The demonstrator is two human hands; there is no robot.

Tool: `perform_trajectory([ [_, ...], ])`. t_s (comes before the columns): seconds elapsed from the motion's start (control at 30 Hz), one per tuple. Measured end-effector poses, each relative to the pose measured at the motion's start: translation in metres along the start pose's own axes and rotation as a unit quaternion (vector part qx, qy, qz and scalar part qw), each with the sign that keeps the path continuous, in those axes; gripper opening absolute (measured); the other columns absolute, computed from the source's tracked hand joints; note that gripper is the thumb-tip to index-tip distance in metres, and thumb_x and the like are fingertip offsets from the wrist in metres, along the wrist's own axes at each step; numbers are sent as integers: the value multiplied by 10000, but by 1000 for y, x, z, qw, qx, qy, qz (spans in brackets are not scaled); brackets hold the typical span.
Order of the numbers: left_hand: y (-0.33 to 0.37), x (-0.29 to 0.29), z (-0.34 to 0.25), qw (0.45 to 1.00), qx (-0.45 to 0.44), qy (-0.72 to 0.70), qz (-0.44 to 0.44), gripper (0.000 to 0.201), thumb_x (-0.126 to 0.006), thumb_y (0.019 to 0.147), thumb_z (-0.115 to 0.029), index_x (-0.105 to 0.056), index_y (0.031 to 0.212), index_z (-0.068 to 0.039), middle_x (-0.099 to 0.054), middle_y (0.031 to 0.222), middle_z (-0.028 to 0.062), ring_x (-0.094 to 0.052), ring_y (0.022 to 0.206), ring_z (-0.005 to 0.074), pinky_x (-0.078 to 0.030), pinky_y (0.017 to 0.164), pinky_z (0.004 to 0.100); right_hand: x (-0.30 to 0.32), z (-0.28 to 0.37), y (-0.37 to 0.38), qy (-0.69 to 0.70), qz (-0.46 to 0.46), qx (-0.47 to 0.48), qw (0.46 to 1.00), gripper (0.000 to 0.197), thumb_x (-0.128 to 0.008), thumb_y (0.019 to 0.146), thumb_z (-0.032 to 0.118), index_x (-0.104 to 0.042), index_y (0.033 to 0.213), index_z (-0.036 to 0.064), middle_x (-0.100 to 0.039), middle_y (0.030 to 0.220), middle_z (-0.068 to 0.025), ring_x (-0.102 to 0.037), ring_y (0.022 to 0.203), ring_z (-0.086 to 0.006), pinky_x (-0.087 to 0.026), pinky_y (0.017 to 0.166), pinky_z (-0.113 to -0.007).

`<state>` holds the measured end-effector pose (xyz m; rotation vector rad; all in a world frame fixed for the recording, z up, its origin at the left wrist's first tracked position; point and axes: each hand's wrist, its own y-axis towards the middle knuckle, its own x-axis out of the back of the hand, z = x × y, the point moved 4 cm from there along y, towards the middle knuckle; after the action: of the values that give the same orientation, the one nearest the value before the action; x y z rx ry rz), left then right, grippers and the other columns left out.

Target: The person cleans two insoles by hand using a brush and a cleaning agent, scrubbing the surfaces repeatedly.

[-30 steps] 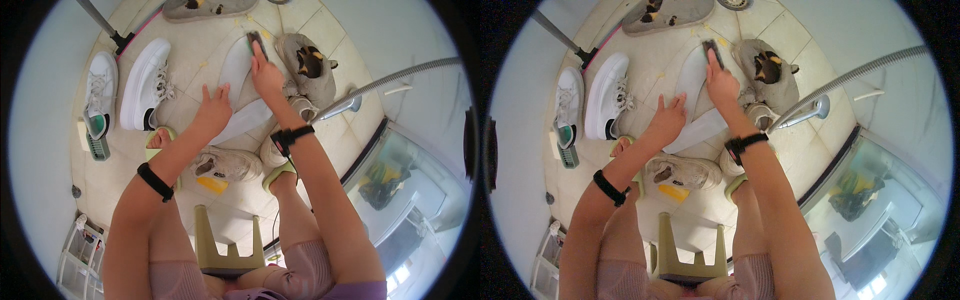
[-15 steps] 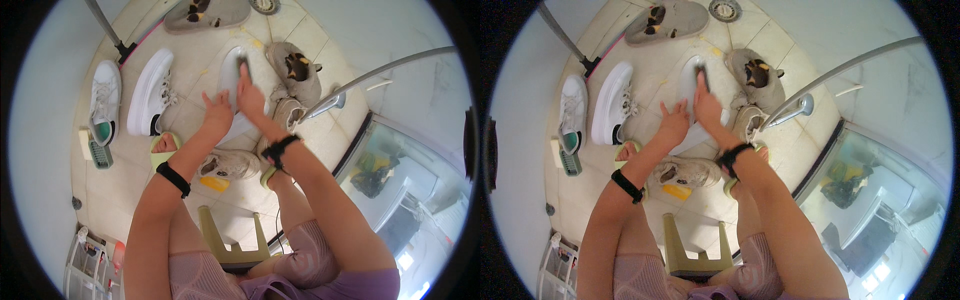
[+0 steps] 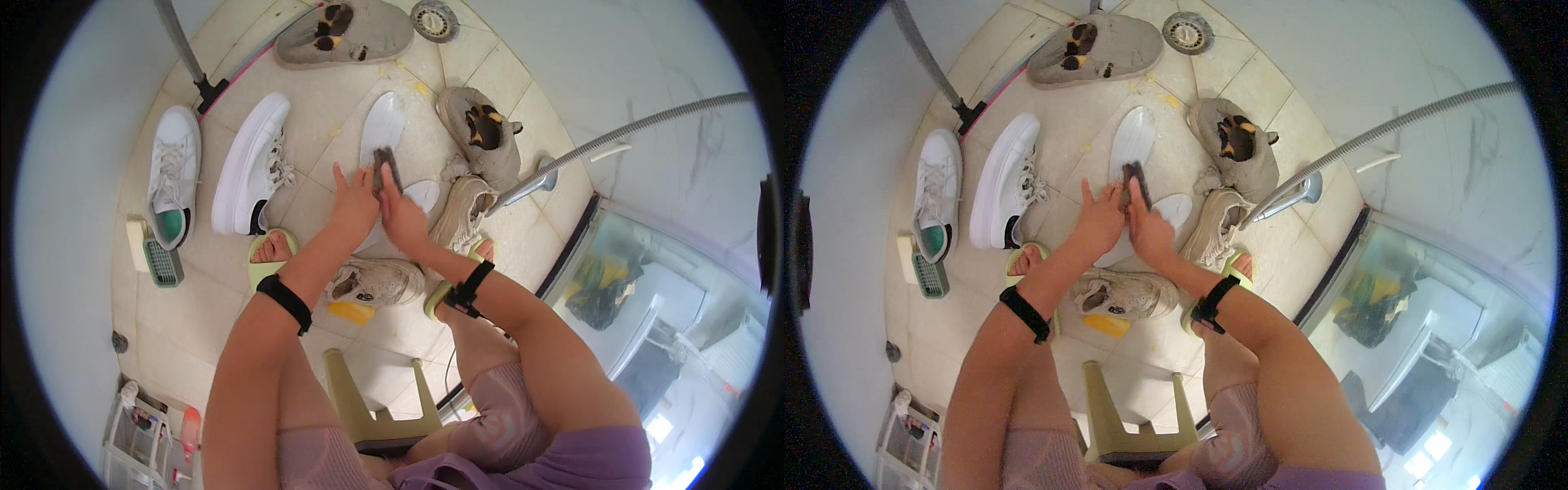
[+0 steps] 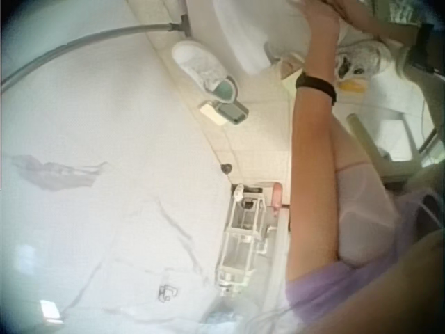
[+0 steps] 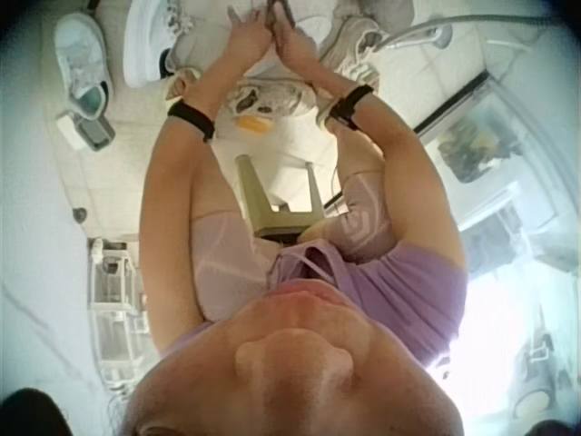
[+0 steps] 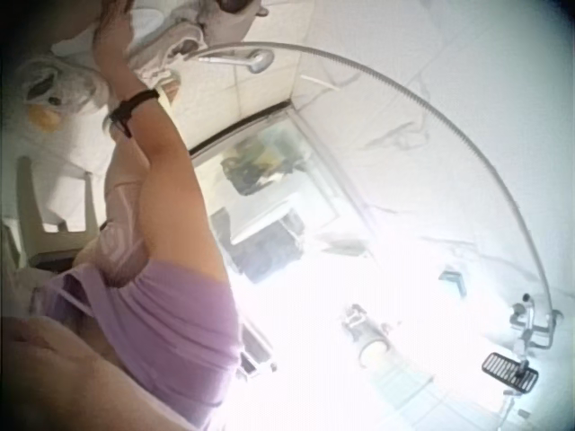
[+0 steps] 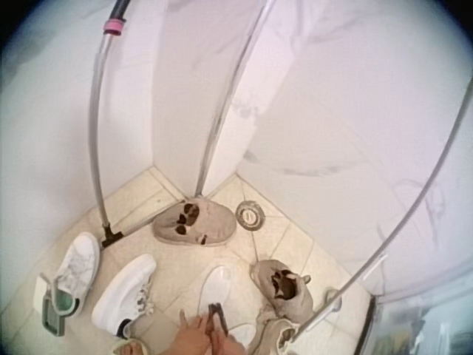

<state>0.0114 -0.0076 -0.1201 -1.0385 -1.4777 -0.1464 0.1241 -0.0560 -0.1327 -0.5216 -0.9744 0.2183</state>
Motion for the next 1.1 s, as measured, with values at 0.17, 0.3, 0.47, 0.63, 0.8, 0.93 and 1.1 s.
perform_trajectory([
  [0.17,22,-6,-15,997,-3,-25,-78,321,-484,985,-183,-714,1172,-58,-348,1586,147,-350,1444,280,-112,1127,751,71,-5,96,-54,-196,15,979,606,-475,1021,256,-236,1574,191,-659,737,-248,-638,639,-434,-498,571,-550],
  [0.3,3,6,3,1000,0,-18,-2,315,-471,1001,-165,-701,1188,-59,-339,1587,150,-334,1457,278,-121,1127,747,-2,0,18,17,-37,30,999,667,-459,1026,254,-151,1612,171,-660,732,-230,-617,558,-396,-461,511,-503],
  [0.47,9,-8,-8,999,-5,6,-44,316,-492,990,-163,-694,1217,-79,-311,1604,143,-305,1479,275,-110,1133,743,76,13,97,-50,-167,29,984,578,-452,1023,259,-276,1569,187,-670,757,-256,-643,656,-459,-505,586,-570],
  [0.63,1,8,2,997,-4,-35,70,351,-494,991,-186,-651,1284,-72,-281,1620,142,-294,1481,279,-104,1141,732,23,11,52,12,-75,30,997,645,-477,1012,263,-211,1593,175,-664,739,-260,-637,612,-442,-485,534,-536],
  [0.8,13,-6,-12,1000,2,-4,1,381,-519,981,-205,-625,1319,-65,-269,1625,145,-264,1494,275,-84,1147,727,63,12,89,-65,-160,46,984,589,-469,1015,280,-280,1569,211,-663,730,-252,-638,619,-449,-496,566,-557],
  [0.93,18,2,-11,999,0,-40,34,420,-547,963,-206,-602,1350,-51,-238,1635,153,-262,1496,280,-77,1150,724,61,11,91,-15,-159,14,987,573,-458,1020,285,-291,1563,215,-659,721,-246,-643,632,-438,-492,579,-560],
  [1.1,7,8,-6,997,1,-10,72,433,-543,954,-163,-585,1375,-69,-229,1632,178,-267,1495,295,-78,1156,713,37,3,39,-58,-67,81,993,600,-483,1016,298,-276,1572,217,-659,703,-229,-634,594,-428,-493,543,-537],
])
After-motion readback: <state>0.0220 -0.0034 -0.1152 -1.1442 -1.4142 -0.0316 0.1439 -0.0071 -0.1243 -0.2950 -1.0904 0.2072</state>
